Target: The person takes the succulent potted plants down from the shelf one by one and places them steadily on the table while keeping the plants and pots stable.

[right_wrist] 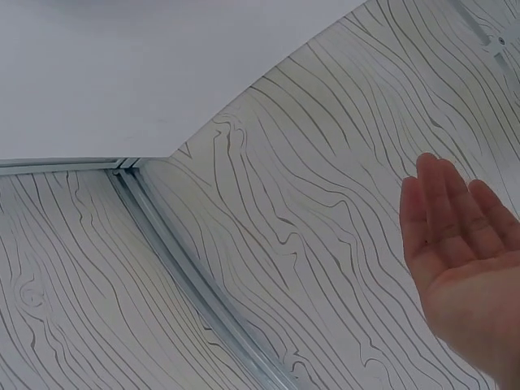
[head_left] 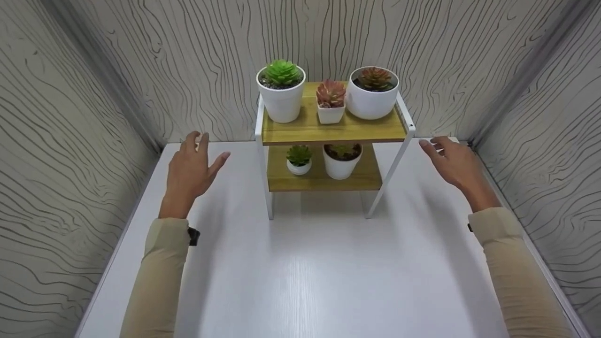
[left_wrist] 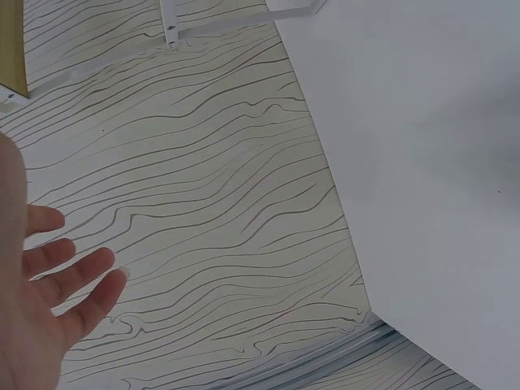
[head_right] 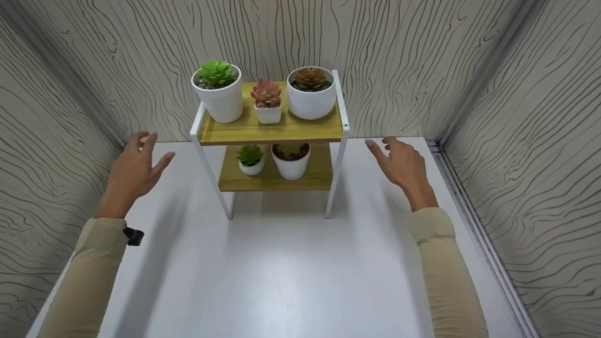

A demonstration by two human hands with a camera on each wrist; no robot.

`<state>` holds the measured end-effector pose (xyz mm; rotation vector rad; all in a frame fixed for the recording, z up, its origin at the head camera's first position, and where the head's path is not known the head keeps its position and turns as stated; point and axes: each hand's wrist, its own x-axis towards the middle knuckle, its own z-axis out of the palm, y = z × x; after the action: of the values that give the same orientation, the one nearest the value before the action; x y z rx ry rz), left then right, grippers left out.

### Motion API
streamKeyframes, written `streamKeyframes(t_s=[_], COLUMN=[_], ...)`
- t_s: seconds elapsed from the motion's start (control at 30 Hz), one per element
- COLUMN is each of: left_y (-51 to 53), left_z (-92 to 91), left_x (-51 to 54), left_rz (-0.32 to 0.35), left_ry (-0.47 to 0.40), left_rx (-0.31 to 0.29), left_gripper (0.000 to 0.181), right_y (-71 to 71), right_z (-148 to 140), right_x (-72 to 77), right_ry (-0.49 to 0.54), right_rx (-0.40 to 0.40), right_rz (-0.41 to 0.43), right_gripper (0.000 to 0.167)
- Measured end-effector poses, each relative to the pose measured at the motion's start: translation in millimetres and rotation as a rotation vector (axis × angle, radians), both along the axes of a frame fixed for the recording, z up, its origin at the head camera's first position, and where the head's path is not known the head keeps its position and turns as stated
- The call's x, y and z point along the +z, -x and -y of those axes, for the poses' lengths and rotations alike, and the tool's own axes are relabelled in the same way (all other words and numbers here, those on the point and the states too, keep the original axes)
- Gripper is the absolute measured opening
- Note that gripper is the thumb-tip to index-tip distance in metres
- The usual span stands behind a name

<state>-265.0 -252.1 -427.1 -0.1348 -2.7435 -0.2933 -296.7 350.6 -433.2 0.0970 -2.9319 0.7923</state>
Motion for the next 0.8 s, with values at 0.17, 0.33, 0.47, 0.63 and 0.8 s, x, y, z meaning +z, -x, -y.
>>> streamKeyframes(t_s=[0.17, 0.33, 0.47, 0.63, 0.8], left_y=[-1.6, -4.9, -7.1, -8.9, -20.0], left_z=[0.7, -1.3, -7.0, -17.5, -28.7], left_x=[2.6, 8.9, 17.7, 30.4, 40.6], left_rz=[-0.098, -0.22, -0.254, -0.248, -0.296], left_ry=[-0.009, -0.086, -0.203, -0.334, -0.432], left_rx=[-0.057, -0.13, -0.174, -0.222, -0.267], left_gripper=[0.071, 0.049, 0.038, 0.033, 0.028], right_y=[-4.1, -9.6, -14.5, -22.4, -29.4], right_z=[2, 6, 10, 14, 21], right_x=[0.5, -1.1, -1.0, 0.4, 2.2], right_ry=[0.05, 0.104, 0.126, 0.144, 0.168], right_rx=[0.013, 0.049, 0.066, 0.08, 0.095], right_rz=[-0.008, -0.045, -0.031, -0.026, -0.048], right_gripper=[0.08, 0.071, 0.069, 0.07, 0.067])
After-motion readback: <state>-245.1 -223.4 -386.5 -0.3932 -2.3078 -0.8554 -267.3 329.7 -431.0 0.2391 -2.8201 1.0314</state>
